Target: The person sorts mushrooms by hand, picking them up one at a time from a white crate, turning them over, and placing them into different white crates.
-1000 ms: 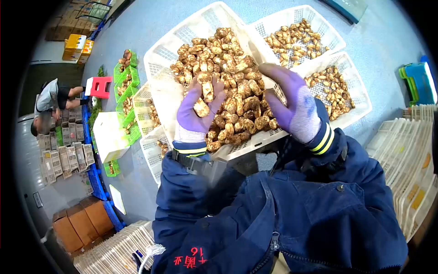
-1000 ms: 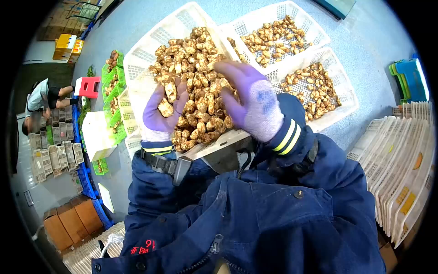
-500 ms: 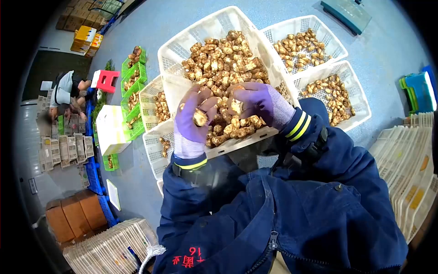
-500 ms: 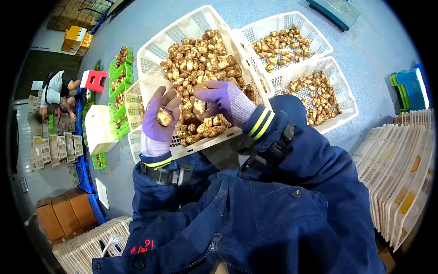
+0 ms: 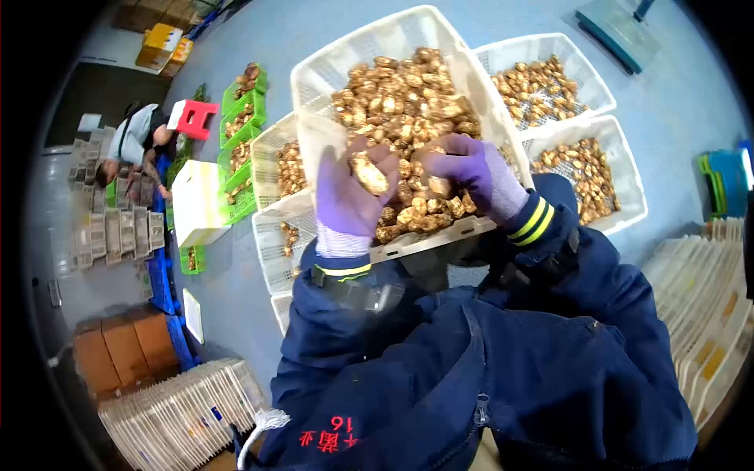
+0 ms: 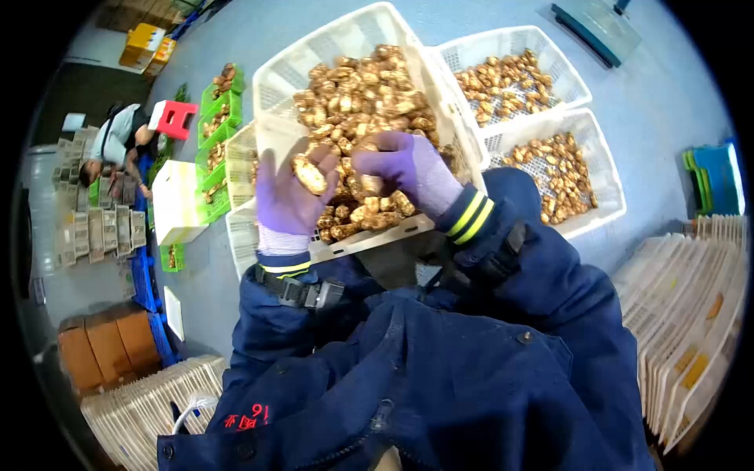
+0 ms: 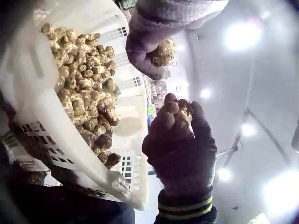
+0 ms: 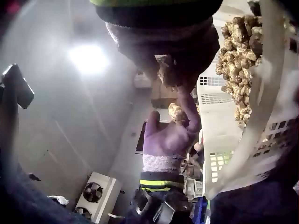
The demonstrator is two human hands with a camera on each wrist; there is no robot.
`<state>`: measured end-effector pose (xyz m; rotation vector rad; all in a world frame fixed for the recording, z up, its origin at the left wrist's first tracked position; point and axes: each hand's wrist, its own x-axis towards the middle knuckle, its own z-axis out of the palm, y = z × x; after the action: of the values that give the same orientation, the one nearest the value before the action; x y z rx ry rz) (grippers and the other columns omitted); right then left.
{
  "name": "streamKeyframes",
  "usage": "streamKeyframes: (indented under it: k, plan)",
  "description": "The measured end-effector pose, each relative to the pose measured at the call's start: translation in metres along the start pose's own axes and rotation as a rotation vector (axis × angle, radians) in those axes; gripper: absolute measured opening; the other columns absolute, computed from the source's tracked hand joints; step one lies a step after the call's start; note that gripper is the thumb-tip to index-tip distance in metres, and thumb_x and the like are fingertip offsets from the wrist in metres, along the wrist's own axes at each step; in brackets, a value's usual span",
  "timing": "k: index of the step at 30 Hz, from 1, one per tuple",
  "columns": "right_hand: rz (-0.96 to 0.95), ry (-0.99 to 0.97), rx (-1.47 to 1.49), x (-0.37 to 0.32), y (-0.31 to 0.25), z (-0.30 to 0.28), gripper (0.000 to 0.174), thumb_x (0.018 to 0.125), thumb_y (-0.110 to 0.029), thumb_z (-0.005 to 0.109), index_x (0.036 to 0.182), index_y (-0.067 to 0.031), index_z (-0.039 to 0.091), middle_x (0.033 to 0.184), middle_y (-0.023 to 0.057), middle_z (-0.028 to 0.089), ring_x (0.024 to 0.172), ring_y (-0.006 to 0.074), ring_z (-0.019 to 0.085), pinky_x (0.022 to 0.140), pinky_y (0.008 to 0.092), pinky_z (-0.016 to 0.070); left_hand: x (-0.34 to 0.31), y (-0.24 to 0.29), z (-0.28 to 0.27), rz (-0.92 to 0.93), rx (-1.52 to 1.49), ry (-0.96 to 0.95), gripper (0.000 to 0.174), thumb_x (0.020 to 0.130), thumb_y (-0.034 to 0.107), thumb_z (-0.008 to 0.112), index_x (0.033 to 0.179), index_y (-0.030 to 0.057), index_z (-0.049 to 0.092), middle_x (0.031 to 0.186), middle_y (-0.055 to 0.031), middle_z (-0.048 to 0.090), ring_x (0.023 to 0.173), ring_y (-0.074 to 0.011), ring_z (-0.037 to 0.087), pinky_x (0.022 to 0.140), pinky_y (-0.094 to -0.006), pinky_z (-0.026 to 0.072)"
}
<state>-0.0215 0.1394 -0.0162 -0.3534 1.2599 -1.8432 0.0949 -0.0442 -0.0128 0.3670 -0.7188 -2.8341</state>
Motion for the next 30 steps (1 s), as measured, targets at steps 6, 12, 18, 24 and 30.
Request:
streamKeyframes:
  k: [6, 12, 18, 24, 30]
  plan:
    - [-0.353, -0.045, -0.989, -0.002, 0.012, -0.005, 0.047, 0.084, -0.026, 0.069, 0.122, -0.0010, 0.059, 0.108, 0.0203, 0.066, 0.102, 0.0303, 0.065, 0.089, 0.0364, 0.0501, -0.007, -0.014, 0.015, 0.236, 0.447, 0.226, 0.043, 0.092, 0.010, 0.062, 0.131, -0.0037, 0.050, 0.108, -0.0139, 0.064, 0.095, -0.0212, 0.062, 0.083, -0.0323, 0.0511]
    - [-0.292, 0.000, -0.822, -0.006, 0.001, 0.028, 0.043, 0.086, -0.021, 0.067, 0.120, 0.0029, 0.057, 0.098, 0.0178, 0.066, 0.093, 0.0287, 0.067, 0.079, 0.0350, 0.0528, -0.004, -0.040, 0.054, 0.313, 0.958, 0.191, 0.047, 0.093, 0.017, 0.059, 0.135, -0.0027, 0.050, 0.128, -0.0151, 0.058, 0.113, -0.0207, 0.057, 0.096, -0.0300, 0.0456]
    - [0.144, -0.017, -0.410, -0.009, -0.026, -0.020, 0.026, 0.093, -0.026, 0.063, 0.098, 0.0001, 0.063, 0.078, 0.0078, 0.066, 0.066, 0.0128, 0.063, 0.061, 0.0247, 0.0497, 0.005, -0.028, 0.007, 0.750, 1.570, -0.042, 0.050, 0.095, 0.005, 0.048, 0.143, -0.0023, 0.041, 0.131, -0.0144, 0.057, 0.119, -0.0215, 0.057, 0.099, -0.0309, 0.0452]
    - [-0.054, 0.099, 0.456, 0.033, -0.052, -0.123, 0.060, 0.098, -0.044, 0.053, 0.129, 0.0063, 0.048, 0.116, 0.0232, 0.065, 0.101, 0.0295, 0.068, 0.084, 0.0383, 0.0563, 0.027, 0.039, 0.017, 0.239, 1.210, 0.309, 0.045, 0.101, 0.023, 0.047, 0.140, -0.0003, 0.047, 0.133, -0.0152, 0.058, 0.123, -0.0228, 0.055, 0.104, -0.0323, 0.0424]
    - [-0.194, 0.309, -0.372, 0.009, -0.047, -0.104, 0.044, 0.098, -0.031, 0.055, 0.130, 0.0006, 0.055, 0.110, 0.0126, 0.066, 0.099, 0.0194, 0.066, 0.085, 0.0301, 0.0541, 0.078, -0.027, -0.002, -0.035, 1.844, -0.194, 0.053, 0.089, 0.026, 0.068, 0.135, 0.0032, 0.054, 0.133, -0.0199, 0.057, 0.122, -0.0287, 0.054, 0.103, -0.0349, 0.0423]
